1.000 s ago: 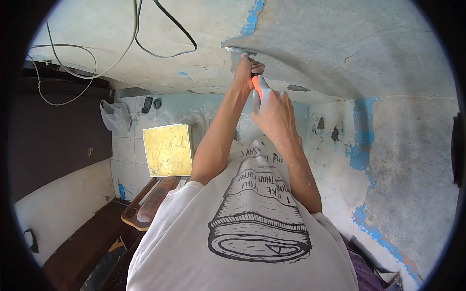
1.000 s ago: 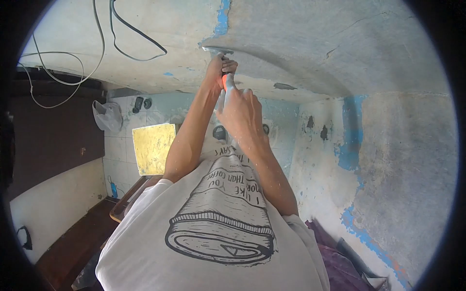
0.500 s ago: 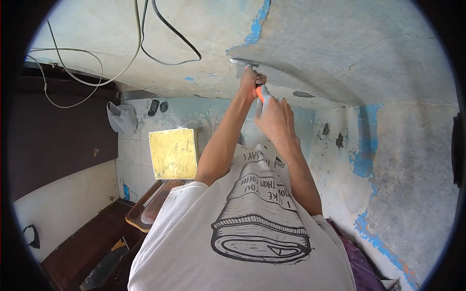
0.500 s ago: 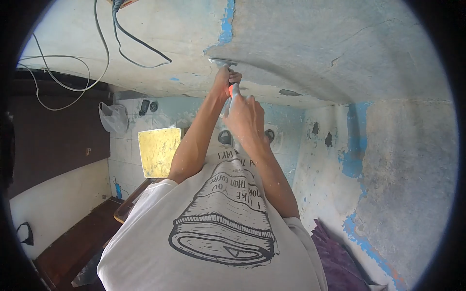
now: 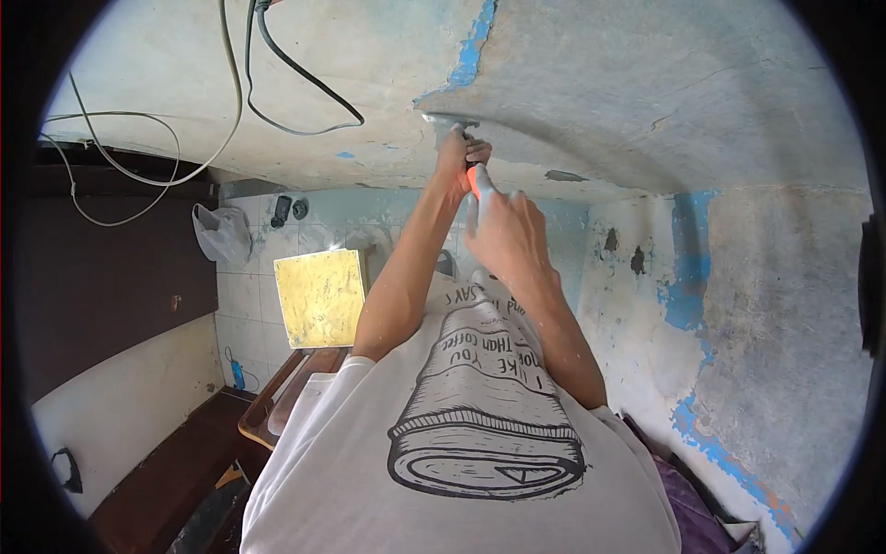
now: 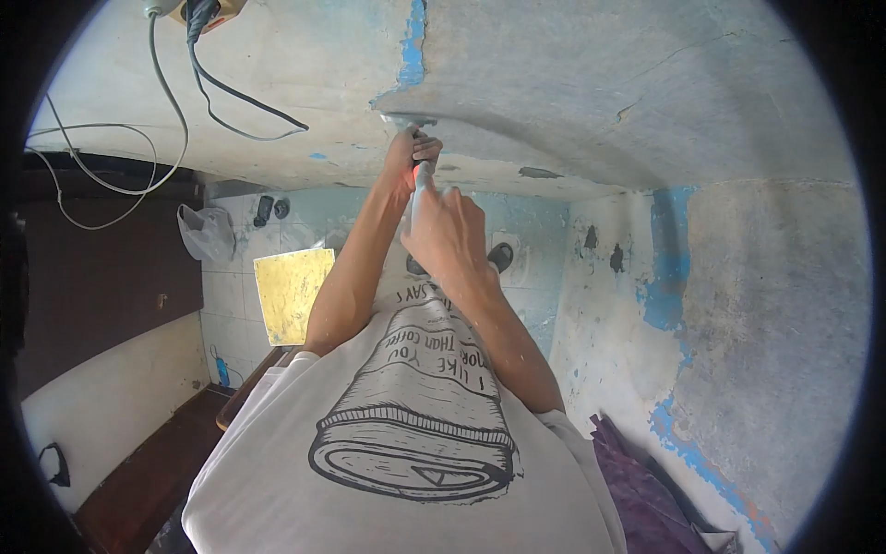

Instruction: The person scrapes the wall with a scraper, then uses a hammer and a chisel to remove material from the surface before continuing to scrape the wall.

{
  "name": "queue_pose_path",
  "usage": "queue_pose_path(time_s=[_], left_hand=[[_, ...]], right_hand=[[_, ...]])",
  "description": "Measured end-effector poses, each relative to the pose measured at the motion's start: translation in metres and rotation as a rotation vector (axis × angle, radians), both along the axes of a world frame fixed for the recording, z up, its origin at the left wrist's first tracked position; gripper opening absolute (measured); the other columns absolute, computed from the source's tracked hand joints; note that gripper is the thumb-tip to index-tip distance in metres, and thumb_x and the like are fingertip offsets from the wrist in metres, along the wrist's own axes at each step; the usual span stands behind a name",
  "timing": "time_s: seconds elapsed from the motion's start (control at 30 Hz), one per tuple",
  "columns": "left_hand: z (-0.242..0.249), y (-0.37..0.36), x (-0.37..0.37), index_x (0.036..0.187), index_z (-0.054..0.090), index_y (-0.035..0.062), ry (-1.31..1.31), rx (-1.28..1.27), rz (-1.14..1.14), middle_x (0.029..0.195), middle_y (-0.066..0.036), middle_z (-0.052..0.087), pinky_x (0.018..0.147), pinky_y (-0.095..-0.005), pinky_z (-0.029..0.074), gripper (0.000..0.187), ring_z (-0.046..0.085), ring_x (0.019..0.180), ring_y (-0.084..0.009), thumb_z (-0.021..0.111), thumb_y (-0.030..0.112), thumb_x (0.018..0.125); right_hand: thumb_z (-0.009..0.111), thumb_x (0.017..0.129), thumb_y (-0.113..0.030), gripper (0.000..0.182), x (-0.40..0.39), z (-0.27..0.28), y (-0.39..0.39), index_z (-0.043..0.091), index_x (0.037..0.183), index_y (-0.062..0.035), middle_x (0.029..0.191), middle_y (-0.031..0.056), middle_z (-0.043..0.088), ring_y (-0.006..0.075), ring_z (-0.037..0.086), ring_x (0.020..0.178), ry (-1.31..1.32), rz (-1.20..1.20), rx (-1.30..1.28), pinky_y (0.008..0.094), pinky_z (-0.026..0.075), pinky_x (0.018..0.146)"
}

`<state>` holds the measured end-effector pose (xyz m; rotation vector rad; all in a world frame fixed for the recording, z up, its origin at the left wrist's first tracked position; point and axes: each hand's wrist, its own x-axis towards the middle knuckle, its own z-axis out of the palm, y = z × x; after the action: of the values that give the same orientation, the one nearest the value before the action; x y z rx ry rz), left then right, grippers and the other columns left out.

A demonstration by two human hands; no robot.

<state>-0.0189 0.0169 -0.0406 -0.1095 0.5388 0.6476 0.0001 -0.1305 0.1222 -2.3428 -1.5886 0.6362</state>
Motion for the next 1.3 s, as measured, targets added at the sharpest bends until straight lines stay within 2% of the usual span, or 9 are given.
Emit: queue_pose_path(time_s=[0.1,0.27,0.4,0.57,0.77,0.87,0.93,1.03,1.3], left_hand=[[0.023,-0.004,0.003,0.069,0.032,0.0108,0.113,-0.020,0.054,0.057,0.003,0.028,0.031,-0.0204,0.023,0.032,0.025,0.041,-0.0068,0.038,0.019,0.099],[-0.029,0.008,-0.006,0.070,0.031,0.0108,0.139,0.001,-0.019,0.059,0.002,0.029,0.033,-0.0208,0.023,0.031,0.026,0.043,-0.0065,0.039,0.019,0.099],[0.034,-0.009,0.001,0.070,0.031,0.0108,0.165,0.040,0.009,0.059,0.003,0.028,0.034,-0.0204,0.023,0.030,0.027,0.043,-0.0062,0.038,0.019,0.098],[-0.021,0.005,0.007,0.072,0.033,0.0102,0.289,0.004,-0.032,0.059,0.003,0.028,0.034,-0.0203,0.023,0.026,0.027,0.043,-0.0062,0.039,0.019,0.096],[0.032,-0.009,0.004,0.071,0.032,0.0104,0.249,0.070,-0.029,0.060,0.003,0.028,0.036,-0.0205,0.023,0.030,0.027,0.045,-0.0065,0.036,0.021,0.099],[-0.027,0.000,0.004,0.071,0.032,0.0105,0.312,0.043,-0.039,0.060,0.003,0.028,0.036,-0.0208,0.024,0.030,0.027,0.045,-0.0065,0.035,0.021,0.099],[-0.023,0.001,-0.001,0.072,0.033,0.0107,0.341,0.082,-0.085,0.060,0.003,0.029,0.037,-0.0208,0.025,0.032,0.029,0.046,-0.0066,0.035,0.025,0.100],[0.003,-0.005,0.002,0.075,0.034,0.0108,0.210,0.088,-0.055,0.060,0.002,0.031,0.039,-0.0206,0.028,0.032,0.031,0.047,-0.0068,0.034,0.029,0.101],[0.033,-0.022,0.018,0.084,0.035,0.0090,0.229,0.053,0.175,0.066,0.000,0.034,0.042,-0.0212,0.031,0.019,0.033,0.051,-0.0084,0.032,0.022,0.098]], right_hand=[[0.065,0.074,-0.008,0.055,0.000,0.002,0.002,0.047,0.124,0.0052,0.077,0.0237,0.064,0.0383,0.067,0.074,-0.019,0.010,-0.030,0.0427,0.055,0.064],[0.064,0.075,-0.008,0.058,0.001,-0.030,0.012,0.044,0.128,0.0057,0.075,0.0238,0.064,0.0388,0.067,0.071,-0.053,0.061,0.002,0.0435,0.055,0.063],[0.062,0.077,-0.012,0.056,0.002,0.017,0.003,0.044,0.128,0.0060,0.078,0.0254,0.064,0.0393,0.066,0.074,-0.024,0.040,-0.097,0.0436,0.055,0.065],[0.052,0.086,-0.014,0.049,0.007,-0.029,0.014,0.046,0.133,0.0011,0.072,0.0257,0.064,0.0425,0.064,0.069,-0.028,0.029,-0.010,0.0498,0.051,0.068],[0.057,0.083,-0.014,0.054,0.008,0.003,0.008,0.042,0.130,0.0055,0.075,0.0254,0.064,0.0409,0.066,0.070,-0.018,0.051,-0.078,0.0455,0.054,0.064],[0.056,0.084,-0.014,0.051,0.009,-0.033,0.012,0.042,0.130,0.0046,0.074,0.0251,0.064,0.0407,0.066,0.071,0.014,0.051,-0.033,0.0468,0.054,0.065],[0.050,0.090,-0.018,0.044,0.002,-0.036,0.016,0.049,0.129,0.0012,0.069,0.0251,0.063,0.0438,0.062,0.072,0.013,0.024,-0.055,0.0523,0.049,0.072],[0.054,0.085,-0.012,0.041,0.010,0.002,0.004,0.050,0.123,0.0035,0.068,0.0258,0.062,0.0409,0.065,0.068,0.004,0.032,-0.023,0.0494,0.053,0.066],[0.053,0.087,-0.014,0.046,0.024,0.024,-0.001,0.048,0.130,0.0012,0.071,0.0229,0.064,0.0426,0.064,0.073,0.094,-0.017,-0.067,0.0519,0.050,0.066]])
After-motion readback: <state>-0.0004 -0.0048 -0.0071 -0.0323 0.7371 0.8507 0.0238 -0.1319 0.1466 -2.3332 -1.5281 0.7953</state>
